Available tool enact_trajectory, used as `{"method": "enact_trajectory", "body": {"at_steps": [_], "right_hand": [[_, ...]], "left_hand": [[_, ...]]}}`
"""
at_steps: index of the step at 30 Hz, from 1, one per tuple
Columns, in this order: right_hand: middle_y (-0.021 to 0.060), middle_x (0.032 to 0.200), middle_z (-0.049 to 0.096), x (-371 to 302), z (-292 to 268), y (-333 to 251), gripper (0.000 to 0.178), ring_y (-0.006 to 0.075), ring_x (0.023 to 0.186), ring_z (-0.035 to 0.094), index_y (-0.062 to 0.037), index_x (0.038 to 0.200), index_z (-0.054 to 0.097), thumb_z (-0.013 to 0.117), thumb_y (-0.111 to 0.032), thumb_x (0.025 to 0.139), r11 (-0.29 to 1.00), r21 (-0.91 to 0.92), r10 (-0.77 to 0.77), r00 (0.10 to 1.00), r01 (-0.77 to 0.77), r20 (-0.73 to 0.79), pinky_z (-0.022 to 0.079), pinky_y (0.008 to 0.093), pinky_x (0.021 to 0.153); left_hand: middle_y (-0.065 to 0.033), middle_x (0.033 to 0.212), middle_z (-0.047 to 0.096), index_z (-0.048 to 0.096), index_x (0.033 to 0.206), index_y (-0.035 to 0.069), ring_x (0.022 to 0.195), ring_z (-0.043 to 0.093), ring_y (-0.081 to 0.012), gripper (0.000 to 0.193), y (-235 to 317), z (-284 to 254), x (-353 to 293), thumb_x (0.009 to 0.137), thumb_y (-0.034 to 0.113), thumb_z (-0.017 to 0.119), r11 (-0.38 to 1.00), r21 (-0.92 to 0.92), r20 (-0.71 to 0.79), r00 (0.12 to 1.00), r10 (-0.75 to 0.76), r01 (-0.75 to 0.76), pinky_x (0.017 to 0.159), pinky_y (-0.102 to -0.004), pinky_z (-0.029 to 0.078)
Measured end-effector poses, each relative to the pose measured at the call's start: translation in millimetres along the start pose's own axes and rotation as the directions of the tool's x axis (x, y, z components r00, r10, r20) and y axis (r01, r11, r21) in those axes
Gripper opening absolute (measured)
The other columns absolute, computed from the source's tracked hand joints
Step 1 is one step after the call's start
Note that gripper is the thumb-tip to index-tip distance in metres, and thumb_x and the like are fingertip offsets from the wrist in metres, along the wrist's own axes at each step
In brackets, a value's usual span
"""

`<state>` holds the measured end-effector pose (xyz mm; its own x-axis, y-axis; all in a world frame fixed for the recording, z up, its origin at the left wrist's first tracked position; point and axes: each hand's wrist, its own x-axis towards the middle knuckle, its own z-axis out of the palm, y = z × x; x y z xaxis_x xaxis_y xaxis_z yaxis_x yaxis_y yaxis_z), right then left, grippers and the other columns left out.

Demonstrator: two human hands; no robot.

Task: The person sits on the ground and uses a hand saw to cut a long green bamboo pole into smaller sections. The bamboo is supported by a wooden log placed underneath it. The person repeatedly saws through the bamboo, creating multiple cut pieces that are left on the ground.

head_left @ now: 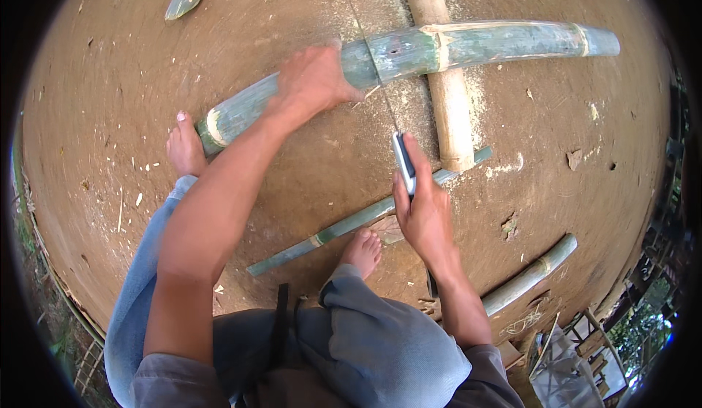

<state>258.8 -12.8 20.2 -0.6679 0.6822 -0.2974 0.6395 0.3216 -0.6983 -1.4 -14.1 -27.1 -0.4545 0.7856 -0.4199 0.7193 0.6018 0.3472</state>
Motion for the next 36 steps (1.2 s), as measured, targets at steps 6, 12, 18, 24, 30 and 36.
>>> {"method": "enact_trajectory", "body": {"at_steps": [6, 12, 18, 24, 30, 36], "right_hand": [[0.031, 0.114, 0.068, 45.2, 20.1, 6.7, 0.063, 0.0479, 0.087, 0.071, -0.0226, 0.157, 0.032, 0.059, -0.016, 0.101, 0.986, 0.049, -0.151, 0.984, 0.156, -0.099, 0.058, 0.0556, 0.075], [0.0302, 0.114, 0.07, 25.5, -15.2, -35.2, 0.057, 0.0486, 0.091, 0.071, -0.0195, 0.159, 0.026, 0.045, -0.038, 0.108, 0.97, 0.235, 0.041, 0.995, -0.062, 0.093, 0.055, 0.0578, 0.084], [0.0286, 0.089, 0.071, 6.0, 12.3, -5.3, 0.056, 0.0452, 0.083, 0.072, -0.0047, 0.146, 0.041, 0.036, -0.047, 0.109, 0.984, 0.152, 0.106, 0.993, -0.097, -0.057, 0.052, 0.0554, 0.075], [0.0199, 0.062, 0.06, -4.9, 2.3, -10.2, 0.06, 0.0325, 0.059, 0.062, 0.003, 0.101, 0.062, 0.038, -0.052, 0.108, 0.932, 0.2, 0.286, 0.952, -0.302, 0.106, 0.046, 0.0482, 0.06], [0.0162, 0.066, 0.059, 1.9, 31.9, 41.0, 0.064, 0.0286, 0.062, 0.061, 0.002, 0.096, 0.06, 0.038, -0.057, 0.106, 0.936, 0.283, 0.204, 0.977, -0.211, 0.056, 0.046, 0.0449, 0.059], [0.0168, 0.065, 0.056, -22.2, -3.8, -2.7, 0.057, 0.0285, 0.057, 0.058, 0.0036, 0.101, 0.06, 0.039, -0.049, 0.108, 0.927, 0.217, 0.278, 0.948, -0.307, 0.158, 0.044, 0.0434, 0.055]], "left_hand": [[-0.0267, 0.101, 0.072, 0.065, 0.112, -0.005, 0.097, 0.071, -0.0427, 0.074, 7.1, 4.4, -7.9, 0.059, 0.043, 0.089, 1.0, 0.013, -0.06, 0.998, 0.01, -0.009, 0.087, -0.0493, 0.056], [-0.023, 0.1, 0.071, 0.064, 0.111, -0.005, 0.096, 0.07, -0.0399, 0.073, -3.6, 23.1, -15.9, 0.059, 0.037, 0.093, 0.99, 0.089, -0.274, 0.954, 0.126, -0.105, 0.085, -0.0484, 0.054], [-0.0175, 0.101, 0.069, 0.063, 0.115, -0.001, 0.097, 0.067, -0.0338, 0.075, 14.3, 40.3, -29.6, 0.056, 0.031, 0.096, 0.979, 0.135, -0.475, 0.858, 0.198, -0.152, 0.088, -0.043, 0.048], [-0.0175, 0.108, 0.068, 0.062, 0.117, 0.0, 0.102, 0.067, -0.0331, 0.075, 4.3, 41.1, -36.0, 0.057, 0.03, 0.096, 0.984, 0.133, -0.415, 0.895, 0.163, -0.118, 0.091, -0.0428, 0.047], [-0.0195, 0.111, 0.068, 0.062, 0.116, 0.0, 0.105, 0.067, -0.0345, 0.072, 15.2, 34.4, -27.8, 0.059, 0.029, 0.096, 0.993, 0.051, -0.303, 0.946, 0.118, -0.108, 0.094, -0.0467, 0.049], [-0.0227, 0.106, 0.071, 0.062, 0.118, -0.003, 0.1, 0.071, -0.0373, 0.073, 4.2, 32.8, -28.5, 0.062, 0.031, 0.095, 0.985, 0.102, -0.259, 0.953, 0.159, -0.137, 0.1, -0.0528, 0.05]]}}
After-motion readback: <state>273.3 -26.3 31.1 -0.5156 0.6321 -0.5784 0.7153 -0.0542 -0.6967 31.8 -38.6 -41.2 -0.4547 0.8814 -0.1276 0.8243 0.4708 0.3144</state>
